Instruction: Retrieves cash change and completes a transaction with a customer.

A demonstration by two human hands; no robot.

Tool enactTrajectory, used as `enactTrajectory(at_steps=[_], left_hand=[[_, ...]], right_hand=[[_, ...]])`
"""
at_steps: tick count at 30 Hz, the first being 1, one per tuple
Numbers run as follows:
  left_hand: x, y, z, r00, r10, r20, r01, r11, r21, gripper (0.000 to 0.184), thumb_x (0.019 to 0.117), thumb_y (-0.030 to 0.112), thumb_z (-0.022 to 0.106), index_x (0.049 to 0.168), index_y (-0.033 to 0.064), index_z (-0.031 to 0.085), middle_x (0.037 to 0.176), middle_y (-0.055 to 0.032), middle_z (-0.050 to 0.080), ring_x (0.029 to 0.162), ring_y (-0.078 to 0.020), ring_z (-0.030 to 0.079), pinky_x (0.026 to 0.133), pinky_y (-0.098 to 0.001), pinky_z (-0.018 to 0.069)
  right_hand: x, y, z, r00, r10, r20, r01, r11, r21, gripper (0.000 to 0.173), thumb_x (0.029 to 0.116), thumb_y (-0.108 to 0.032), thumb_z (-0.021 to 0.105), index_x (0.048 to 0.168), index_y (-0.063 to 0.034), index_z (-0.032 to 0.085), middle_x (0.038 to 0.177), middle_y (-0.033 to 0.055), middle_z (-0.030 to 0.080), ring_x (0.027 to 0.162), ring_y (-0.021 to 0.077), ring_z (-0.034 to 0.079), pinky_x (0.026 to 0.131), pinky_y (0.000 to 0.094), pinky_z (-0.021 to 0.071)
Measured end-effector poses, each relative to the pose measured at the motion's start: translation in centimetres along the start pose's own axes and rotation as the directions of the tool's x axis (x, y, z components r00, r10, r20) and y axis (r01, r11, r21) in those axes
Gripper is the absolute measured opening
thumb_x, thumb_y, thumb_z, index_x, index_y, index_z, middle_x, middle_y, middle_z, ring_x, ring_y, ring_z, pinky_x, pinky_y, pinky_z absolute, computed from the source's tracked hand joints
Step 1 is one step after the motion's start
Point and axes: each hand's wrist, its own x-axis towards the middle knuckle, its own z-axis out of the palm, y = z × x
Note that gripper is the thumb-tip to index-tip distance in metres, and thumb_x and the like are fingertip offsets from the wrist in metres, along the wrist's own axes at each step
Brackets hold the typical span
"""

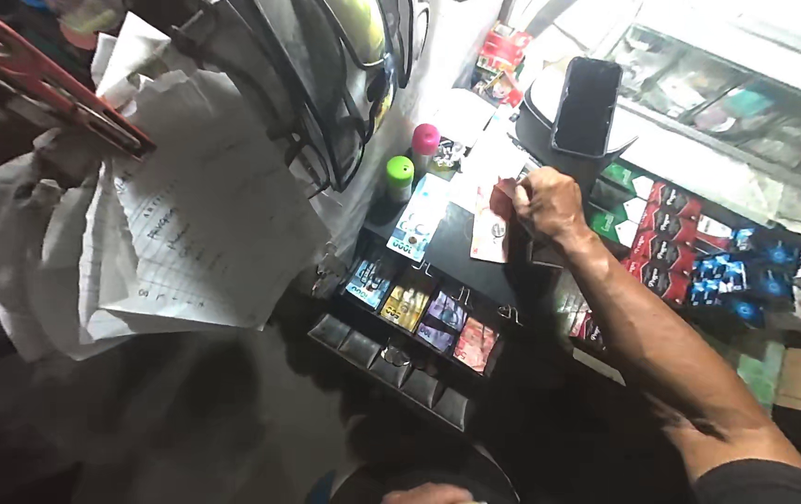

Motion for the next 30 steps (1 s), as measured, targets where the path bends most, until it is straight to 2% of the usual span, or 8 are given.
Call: enactTrajectory(at_steps=[6,11,15,20,23,27,28,30], left_hand=[[0.5,-0.8,-1.4,0.910,-0.154,-0.385,0.008,0.935,-0.355,0.029,0.1063,0.019,0.053,0.129,0.0063,0.066,0.107,-0.0134,0.075,0.095,-0.0263,0.074,0.087,-0.0422,0.0624],[2.1,-1.4,-5.2,0.896,-0.087,-0.435,-0.074,0.937,-0.341,0.033,0.1093,0.025,0.049,0.124,0.0010,0.066,0.100,-0.0158,0.074,0.089,-0.0279,0.074,0.083,-0.0427,0.0639],[1.5,-2.2,-7.8,0.896,-0.153,-0.416,-0.037,0.909,-0.414,0.035,0.1097,0.024,0.048,0.124,-0.0039,0.062,0.099,-0.0163,0.075,0.089,-0.0291,0.075,0.084,-0.0445,0.0644],[0.4,-2.6,-11.5,0.892,-0.238,-0.383,0.049,0.895,-0.444,0.036,0.1094,0.024,0.048,0.123,-0.0070,0.060,0.100,-0.0164,0.075,0.089,-0.0289,0.075,0.084,-0.0447,0.0643],[0.6,-2.5,-13.6,0.893,-0.265,-0.364,0.089,0.897,-0.433,0.037,0.1096,0.025,0.048,0.124,-0.0071,0.057,0.102,-0.0152,0.076,0.091,-0.0278,0.076,0.086,-0.0442,0.0643],[0.3,-2.4,-15.8,0.861,-0.269,-0.431,0.200,0.959,-0.199,0.036,0.1049,0.047,0.050,0.118,0.0150,0.060,0.099,0.0196,0.072,0.096,0.0071,0.067,0.090,-0.0179,0.0571],[0.0,-3.1,-16.5,0.889,-0.249,-0.384,0.171,0.959,-0.228,0.041,0.1001,0.054,0.054,0.116,0.0180,0.065,0.101,0.0160,0.074,0.096,0.0032,0.069,0.090,-0.0210,0.0581],[-0.5,-4.3,-17.8,0.944,-0.231,-0.234,0.151,0.937,-0.316,0.060,0.0955,0.055,0.063,0.124,0.0025,0.064,0.108,-0.0043,0.076,0.099,-0.0157,0.073,0.091,-0.0355,0.0612]], right_hand=[[-0.1,0.4,-3.6,0.977,0.211,-0.001,-0.203,0.940,0.273,0.029,0.0944,-0.023,0.070,0.105,0.0032,0.070,0.105,0.0239,0.071,0.099,0.0379,0.068,0.091,0.0607,0.0511],[-1.8,-0.3,-6.0,0.965,0.210,-0.157,-0.115,0.876,0.468,0.029,0.0941,-0.027,0.071,0.107,-0.0013,0.072,0.098,0.0064,0.071,0.084,0.0048,0.065,0.081,0.0265,0.0556],[-3.6,-2.5,-5.9,0.928,0.300,-0.222,-0.132,0.819,0.559,0.020,0.0937,-0.029,0.072,0.094,-0.0086,0.070,0.081,-0.0094,0.068,0.073,-0.0038,0.064,0.075,0.0199,0.0572],[-9.5,-8.5,-4.8,0.861,0.264,-0.435,0.005,0.851,0.525,0.016,0.0980,-0.028,0.069,0.093,-0.0131,0.067,0.087,-0.0115,0.067,0.081,-0.0023,0.065,0.078,0.0223,0.0562],[-15.6,-16.1,-2.7,0.907,0.000,-0.422,0.240,0.822,0.516,0.014,0.1000,-0.010,0.063,0.102,0.0039,0.066,0.115,0.0108,0.068,0.109,0.0160,0.066,0.096,0.0356,0.0571],[-24.9,-26.1,6.5,0.926,-0.301,-0.226,0.376,0.743,0.554,0.013,0.1019,-0.009,0.060,0.097,-0.0040,0.070,0.118,0.0170,0.073,0.119,0.0296,0.068,0.105,0.0432,0.0539],[-26.4,-27.2,8.2,0.913,-0.363,-0.185,0.402,0.723,0.562,0.015,0.1033,-0.009,0.056,0.097,-0.0041,0.069,0.117,0.0166,0.073,0.119,0.0309,0.067,0.106,0.0436,0.0530],[-28.0,-28.5,9.7,0.894,-0.427,-0.136,0.424,0.710,0.562,0.018,0.1039,-0.008,0.053,0.093,-0.0052,0.067,0.115,0.0153,0.073,0.117,0.0300,0.068,0.106,0.0414,0.0525]])
